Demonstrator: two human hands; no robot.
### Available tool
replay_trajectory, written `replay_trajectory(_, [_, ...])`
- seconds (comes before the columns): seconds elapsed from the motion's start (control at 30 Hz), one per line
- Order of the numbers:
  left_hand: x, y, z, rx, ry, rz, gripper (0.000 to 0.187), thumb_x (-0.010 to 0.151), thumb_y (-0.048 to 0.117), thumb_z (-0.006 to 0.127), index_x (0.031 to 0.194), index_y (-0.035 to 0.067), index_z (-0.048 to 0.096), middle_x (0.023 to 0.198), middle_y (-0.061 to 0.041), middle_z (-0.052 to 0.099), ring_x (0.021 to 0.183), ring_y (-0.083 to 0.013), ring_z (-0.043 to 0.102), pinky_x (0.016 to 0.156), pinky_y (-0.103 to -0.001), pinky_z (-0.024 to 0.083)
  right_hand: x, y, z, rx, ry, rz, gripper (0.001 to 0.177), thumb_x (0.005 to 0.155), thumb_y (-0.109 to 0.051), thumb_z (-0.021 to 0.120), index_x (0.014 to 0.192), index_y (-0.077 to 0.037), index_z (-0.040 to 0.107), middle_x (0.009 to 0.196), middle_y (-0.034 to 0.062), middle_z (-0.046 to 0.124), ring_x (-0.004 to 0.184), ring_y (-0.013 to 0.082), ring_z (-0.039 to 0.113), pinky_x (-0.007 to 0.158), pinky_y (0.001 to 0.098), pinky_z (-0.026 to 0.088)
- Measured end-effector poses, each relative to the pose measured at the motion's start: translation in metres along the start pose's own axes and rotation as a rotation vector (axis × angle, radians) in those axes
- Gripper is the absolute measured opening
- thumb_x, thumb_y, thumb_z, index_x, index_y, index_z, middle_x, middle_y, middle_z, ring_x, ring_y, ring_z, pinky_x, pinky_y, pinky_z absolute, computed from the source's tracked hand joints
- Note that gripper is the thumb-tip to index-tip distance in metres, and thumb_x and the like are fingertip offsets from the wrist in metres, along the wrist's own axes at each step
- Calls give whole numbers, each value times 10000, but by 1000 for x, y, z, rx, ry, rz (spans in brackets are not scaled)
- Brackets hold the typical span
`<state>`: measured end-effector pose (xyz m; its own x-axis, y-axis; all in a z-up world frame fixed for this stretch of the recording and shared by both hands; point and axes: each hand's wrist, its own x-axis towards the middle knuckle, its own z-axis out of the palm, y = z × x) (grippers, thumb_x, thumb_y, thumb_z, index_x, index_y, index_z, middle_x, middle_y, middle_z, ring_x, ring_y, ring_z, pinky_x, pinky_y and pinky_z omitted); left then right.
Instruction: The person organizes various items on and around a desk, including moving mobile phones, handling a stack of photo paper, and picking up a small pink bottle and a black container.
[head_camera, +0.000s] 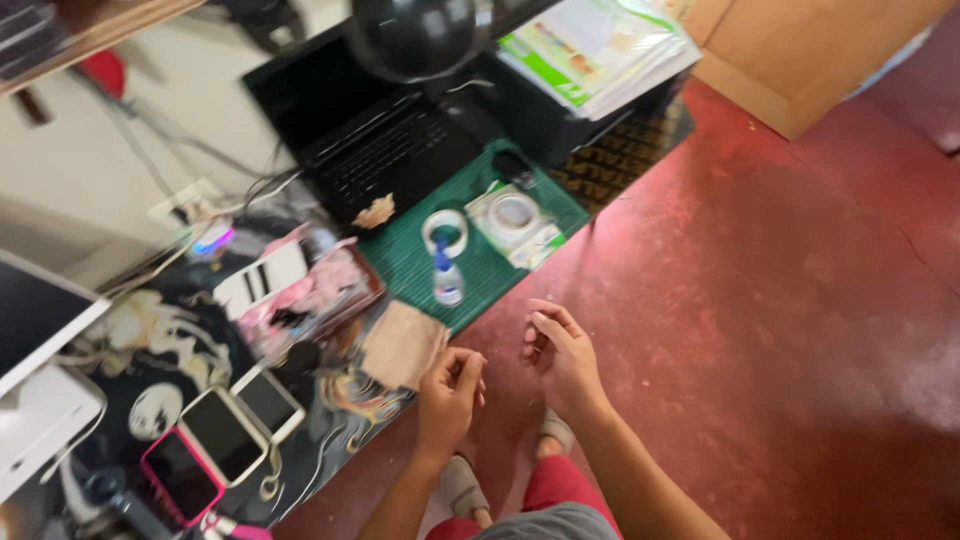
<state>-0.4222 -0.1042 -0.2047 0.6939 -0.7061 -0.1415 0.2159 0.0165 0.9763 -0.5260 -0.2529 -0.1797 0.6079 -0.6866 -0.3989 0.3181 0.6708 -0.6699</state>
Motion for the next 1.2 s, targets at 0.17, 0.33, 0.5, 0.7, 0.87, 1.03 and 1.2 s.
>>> replay_trajectory(0.17, [33, -15, 78, 11, -68, 41, 142, 1003, 160, 628, 972, 36, 688, 704, -7, 626, 576, -75, 580, 506, -237, 475, 24, -53, -69, 98, 56, -17, 193, 970, -94, 596, 1154, -97, 655, 767, 32, 620, 652, 151, 569, 623, 313, 480])
replay_trajectory(0.33, [89, -25, 189, -17, -87, 82, 131, 1004, 133, 607, 1019, 34, 692, 703, -20, 628, 580, -88, 583, 515, -249, 488, 63, -141, -137, 109, 40, -118, 196, 987, -126, 578, 1171, -88, 635, 795, 32, 631, 699, 154, 583, 649, 319, 483])
replay_trajectory(0.5, [139, -24, 282, -56, -121, 117, 147, 1016, 127, 588, 1077, 38, 689, 737, -25, 650, 601, -99, 606, 558, -253, 506, 97, -235, -194, 55, -1, -198, 214, 1008, -133, 577, 1205, -70, 629, 835, 38, 632, 724, 159, 580, 673, 328, 494])
replay_trajectory(0.7, [195, -45, 323, -41, -26, 31, 140, 995, 116, 610, 1062, 24, 692, 750, -40, 669, 600, -109, 616, 552, -261, 518, 136, -303, -220, 15, -29, -224, 210, 1018, -128, 568, 1209, -59, 623, 863, 41, 635, 745, 157, 589, 683, 327, 502])
replay_trajectory(0.87, [246, -71, 312, 18, 90, -41, 135, 981, 123, 626, 1035, 20, 693, 749, -55, 685, 597, -122, 631, 549, -273, 528, 192, -333, -224, -52, -63, -194, 215, 1024, -132, 569, 1211, -46, 628, 872, 41, 634, 760, 160, 603, 687, 327, 509])
replay_trajectory(1.03, [318, -73, 292, 69, 186, -73, 136, 978, 127, 621, 1035, 28, 696, 761, -56, 698, 597, -129, 644, 560, -270, 519, 266, -359, -210, -162, -109, -164, 206, 1008, -131, 590, 1181, -39, 654, 886, 50, 645, 760, 161, 617, 689, 333, 526])
replay_trajectory(1.2, [385, -44, 291, 136, 355, 94, 139, 999, 136, 615, 1060, 34, 688, 828, -29, 689, 696, -100, 644, 627, -259, 541, 355, -382, -187, -357, -113, -150, 210, 984, -135, 619, 1160, -34, 671, 918, 54, 668, 785, 159, 654, 689, 333, 560])
